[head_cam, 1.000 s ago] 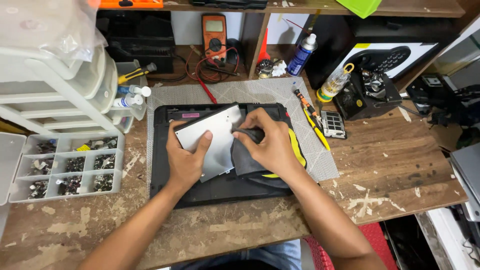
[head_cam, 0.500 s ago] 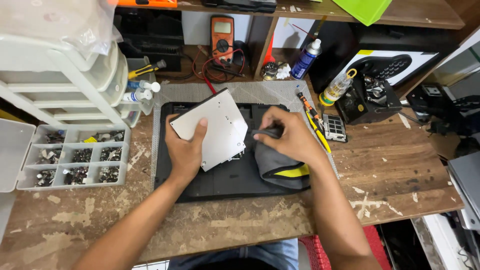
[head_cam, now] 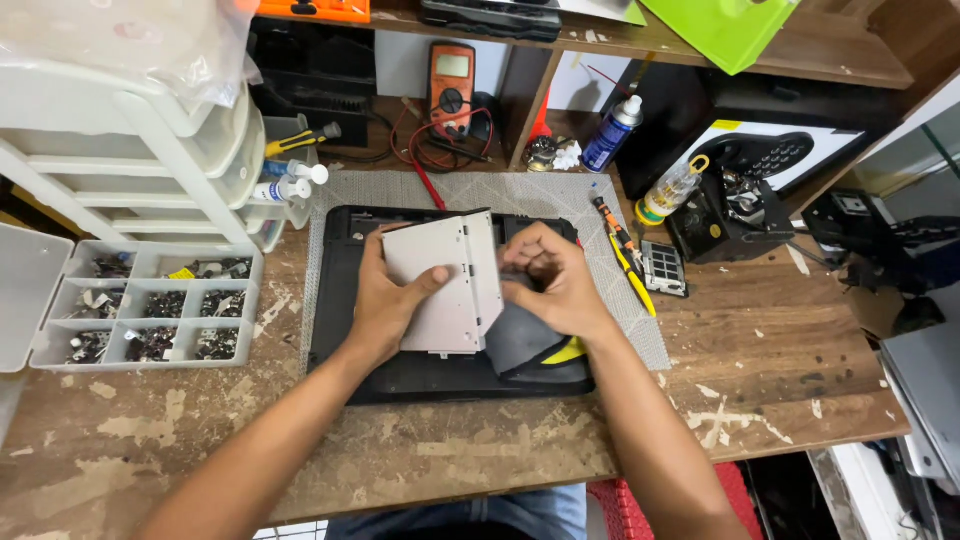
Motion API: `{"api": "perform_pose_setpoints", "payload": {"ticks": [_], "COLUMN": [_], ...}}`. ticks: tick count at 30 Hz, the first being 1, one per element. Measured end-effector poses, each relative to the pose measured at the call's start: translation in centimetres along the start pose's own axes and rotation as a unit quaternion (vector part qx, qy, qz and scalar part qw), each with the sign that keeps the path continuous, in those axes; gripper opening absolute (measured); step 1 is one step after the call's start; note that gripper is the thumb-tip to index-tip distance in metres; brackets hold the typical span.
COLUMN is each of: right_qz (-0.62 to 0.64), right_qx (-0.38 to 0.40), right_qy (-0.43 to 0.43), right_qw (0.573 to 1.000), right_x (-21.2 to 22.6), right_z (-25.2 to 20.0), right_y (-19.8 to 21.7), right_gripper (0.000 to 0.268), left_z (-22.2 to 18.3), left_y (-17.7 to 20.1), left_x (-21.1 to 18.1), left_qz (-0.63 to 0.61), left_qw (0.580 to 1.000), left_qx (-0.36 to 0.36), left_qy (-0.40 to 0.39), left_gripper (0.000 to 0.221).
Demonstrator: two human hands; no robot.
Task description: The person uses a screwdriver to unscrew screws from the bottom cover of an opened laptop, then lifts a silver optical drive out of the laptop bay and wipes the drive with a gray cloth, turning it over to wipe different sides.
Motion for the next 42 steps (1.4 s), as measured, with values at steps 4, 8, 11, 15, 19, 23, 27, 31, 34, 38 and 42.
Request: {"api": "perform_pose_setpoints", "payload": {"ticks": [4,8,11,15,19,23,27,31,34,38,42], "right_qz": [0.034,0.033,-0.006,-0.068,-0.131,-0.2,-0.238,-0.231,-0.226,-0.223,-0.2], "right_qx": [-0.022,-0.045,-0.095,-0.124,-0.136,-0.185,-0.216,-0.23,-0.237,-0.234,-0.245], "right_qy": [0.031,0.072,0.086,0.133,0.196,0.152,0.118,0.117,0.107,0.102,0.107], "right_qw": [0.999,0.996,0.992,0.981,0.962,0.95,0.94,0.938,0.939,0.941,0.942], "right_x": [-0.9,0.4,0.9,1.8,3.8,4.0,3.4,3.7,3.2,2.7,2.7], "right_z": [-0.2,0.0,-0.3,0.0,0.0,0.2,-0.2,0.1,0.1,0.1,0.2], "right_y": [-1.0,-1.9,-2.8,-4.3,-5.5,-5.0,-4.3,-4.0,-3.9,-3.9,-3.9], "right_gripper": [0.044,0.041,0.032,0.021,0.014,0.013,0.012,0.012,0.012,0.013,0.015], "left_z": [-0.7,-0.5,-0.4,0.1,0.4,-0.1,-2.3,-1.2,-1.7,-1.5,-1.4], "left_y": [-0.7,-1.5,-1.8,-2.0,-1.3,-2.3,-2.0,-1.8,-2.5,-2.8,-2.4], "left_x": [-1.0,-3.7,-4.2,-2.7,7.4,4.8,3.1,-3.2,0.3,2.2,4.0], "left_qz": [-0.021,0.005,0.027,-0.034,-0.244,-0.361,-0.32,-0.213,-0.116,-0.138,-0.181], "left_qw": [0.991,0.986,0.972,0.952,0.93,0.858,0.859,0.941,0.974,0.973,0.96], "left_qx": [0.101,0.153,0.223,0.295,0.23,0.138,0.115,0.152,0.181,0.186,0.181], "left_qy": [-0.086,-0.063,-0.063,-0.073,0.153,0.339,0.384,0.215,-0.071,-0.013,0.114], "left_gripper": [0.099,0.096,0.087,0.089,0.088,0.114,0.103,0.107,0.13,0.121,0.102]}}
Point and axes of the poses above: each hand's wrist, its own z-axis towards the middle knuckle, its own y-axis out of the back of the hand, x = y × z, the point moved 4 cm from there along z, towards the middle knuckle, and after that the axes turned 13 degrees about -y, right-handed, at the moved point
